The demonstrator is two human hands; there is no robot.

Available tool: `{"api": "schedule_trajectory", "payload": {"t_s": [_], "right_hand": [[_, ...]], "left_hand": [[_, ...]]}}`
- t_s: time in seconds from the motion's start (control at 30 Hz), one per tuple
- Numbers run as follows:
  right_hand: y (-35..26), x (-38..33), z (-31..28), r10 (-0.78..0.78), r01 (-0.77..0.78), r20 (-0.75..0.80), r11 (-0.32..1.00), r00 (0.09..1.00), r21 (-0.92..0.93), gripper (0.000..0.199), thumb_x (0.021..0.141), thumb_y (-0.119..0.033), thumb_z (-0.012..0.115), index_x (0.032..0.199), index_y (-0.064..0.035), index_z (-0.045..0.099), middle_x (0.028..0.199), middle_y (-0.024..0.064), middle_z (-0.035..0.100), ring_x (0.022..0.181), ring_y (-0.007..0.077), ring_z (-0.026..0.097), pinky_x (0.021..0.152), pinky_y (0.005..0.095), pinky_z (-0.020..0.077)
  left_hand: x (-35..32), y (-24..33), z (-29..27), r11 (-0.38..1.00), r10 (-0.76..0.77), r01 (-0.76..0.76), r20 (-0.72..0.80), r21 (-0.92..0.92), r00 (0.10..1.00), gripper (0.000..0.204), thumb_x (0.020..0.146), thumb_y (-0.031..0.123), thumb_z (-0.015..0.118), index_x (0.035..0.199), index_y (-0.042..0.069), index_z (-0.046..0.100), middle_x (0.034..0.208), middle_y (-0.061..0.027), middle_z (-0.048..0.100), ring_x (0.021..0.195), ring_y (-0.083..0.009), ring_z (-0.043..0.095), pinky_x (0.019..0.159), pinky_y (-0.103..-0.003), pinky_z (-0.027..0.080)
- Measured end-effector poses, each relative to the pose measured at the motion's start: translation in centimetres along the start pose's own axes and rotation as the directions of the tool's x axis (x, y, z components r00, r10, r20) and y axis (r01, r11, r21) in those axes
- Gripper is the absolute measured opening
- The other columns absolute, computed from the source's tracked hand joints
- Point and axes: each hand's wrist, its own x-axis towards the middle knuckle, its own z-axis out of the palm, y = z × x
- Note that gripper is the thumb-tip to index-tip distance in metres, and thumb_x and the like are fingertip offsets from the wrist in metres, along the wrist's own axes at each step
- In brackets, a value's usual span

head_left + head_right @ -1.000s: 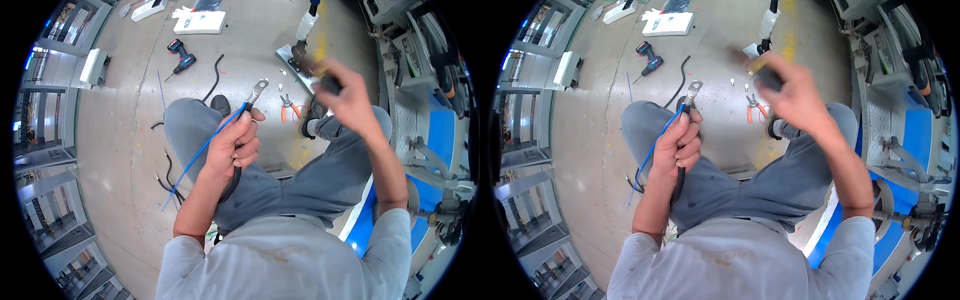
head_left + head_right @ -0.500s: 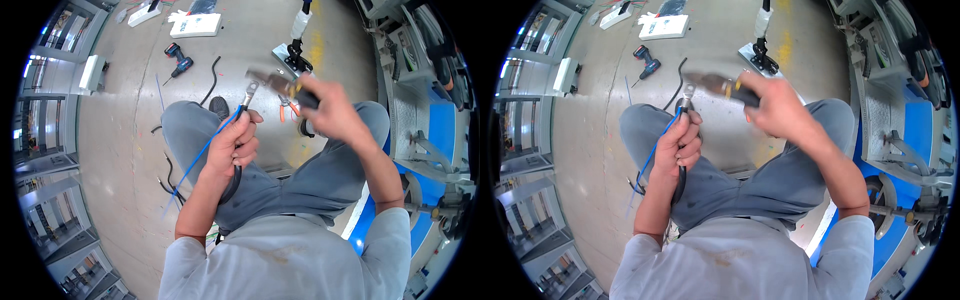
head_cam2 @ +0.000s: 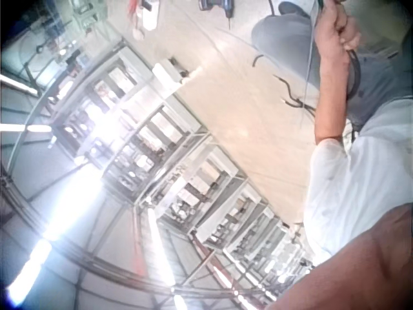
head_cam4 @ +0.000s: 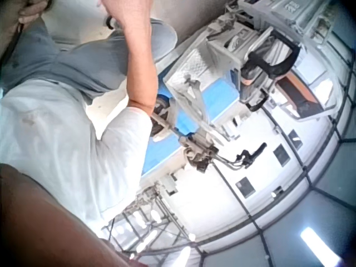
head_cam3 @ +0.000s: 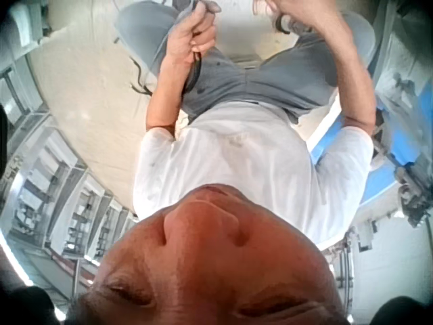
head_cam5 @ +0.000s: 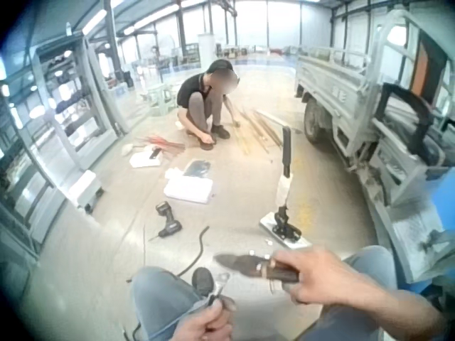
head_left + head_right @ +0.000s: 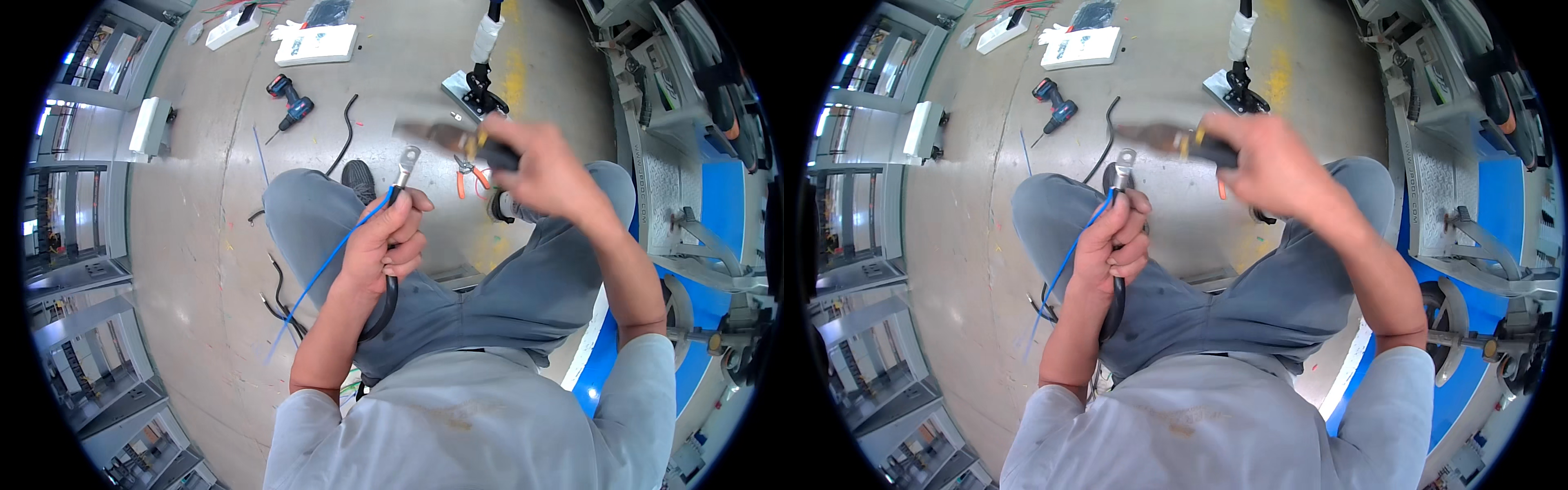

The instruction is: The person sits on the floor and uses a heat gun to shrink tubing on a black cable. They then use wire strippers to remove insulation from a blue wire and crimp a metal terminal onto the exposed end using pliers.

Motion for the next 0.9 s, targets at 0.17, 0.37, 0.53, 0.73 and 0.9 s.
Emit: {"api": "schedule_trajectory", "payload": {"t_s": [0.17,0.37,0.53,0.73,0.9], "right_hand": [[-0.2,-0.3,1.2,-0.139,0.165,0.117,0.953,0.983,-0.253,0.025,0.079,-0.005,0.07,0.101,-0.003,0.058,0.084,0.0212,0.067,0.082,0.0439,0.066,0.071,0.049,0.0532],[7.9,6.6,3.5,0.127,-0.126,-0.105,0.992,0.986,0.019,0.03,0.082,-0.02,0.072,0.106,-0.0016,0.066,0.094,0.0231,0.071,0.093,0.0398,0.07,0.081,0.0471,0.0532],[20.7,9.3,15.6,0.374,-0.318,0.085,0.87,0.923,-0.376,0.039,0.075,-0.031,0.077,0.106,-0.0077,0.074,0.101,0.0211,0.075,0.099,0.0388,0.072,0.089,0.0478,0.057],[27.4,5.4,25.8,0.523,-0.443,0.205,0.832,0.827,-0.334,0.065,0.077,-0.053,0.079,0.119,-0.0043,0.073,0.113,0.0223,0.074,0.106,0.0359,0.072,0.096,0.0459,0.0553],[19.8,9.8,20.8,0.214,-0.378,0.421,0.854,0.881,0.357,0.078,0.098,-0.069,0.055,0.133,-0.0012,0.069,0.117,0.0171,0.074,0.101,0.0233,0.069,0.093,0.0397,0.0548]], "left_hand": [[0.4,-0.4,-0.2,0.999,-0.039,0.039,-0.043,-0.007,0.998,0.031,0.114,0.03,0.047,0.115,0.001,0.058,0.067,0.006,0.029,0.044,-0.0023,0.023,0.034,-0.021,0.02],[0.5,0.0,-0.7,0.984,0.073,-0.048,0.14,-0.173,0.987,0.049,0.112,0.047,0.043,0.114,0.0,0.057,0.069,0.0045,0.032,0.044,-0.0035,0.026,0.035,-0.021,0.021],[0.6,0.7,-1.6,0.962,0.105,-0.05,0.199,-0.267,0.974,0.055,0.111,0.049,0.041,0.115,-0.003,0.056,0.071,0.0011,0.035,0.044,-0.0053,0.029,0.035,-0.022,0.023],[0.5,1.1,-2.4,0.959,0.127,-0.063,0.223,-0.275,0.966,0.048,0.112,0.041,0.04,0.116,-0.004,0.056,0.071,0.0009,0.036,0.045,-0.0058,0.03,0.035,-0.023,0.025],[0.5,1.0,-2.1,0.969,0.111,-0.053,0.233,-0.242,0.966,0.048,0.113,0.041,0.036,0.113,-0.002,0.057,0.07,0.0027,0.036,0.044,-0.0053,0.03,0.035,-0.023,0.024]]}}
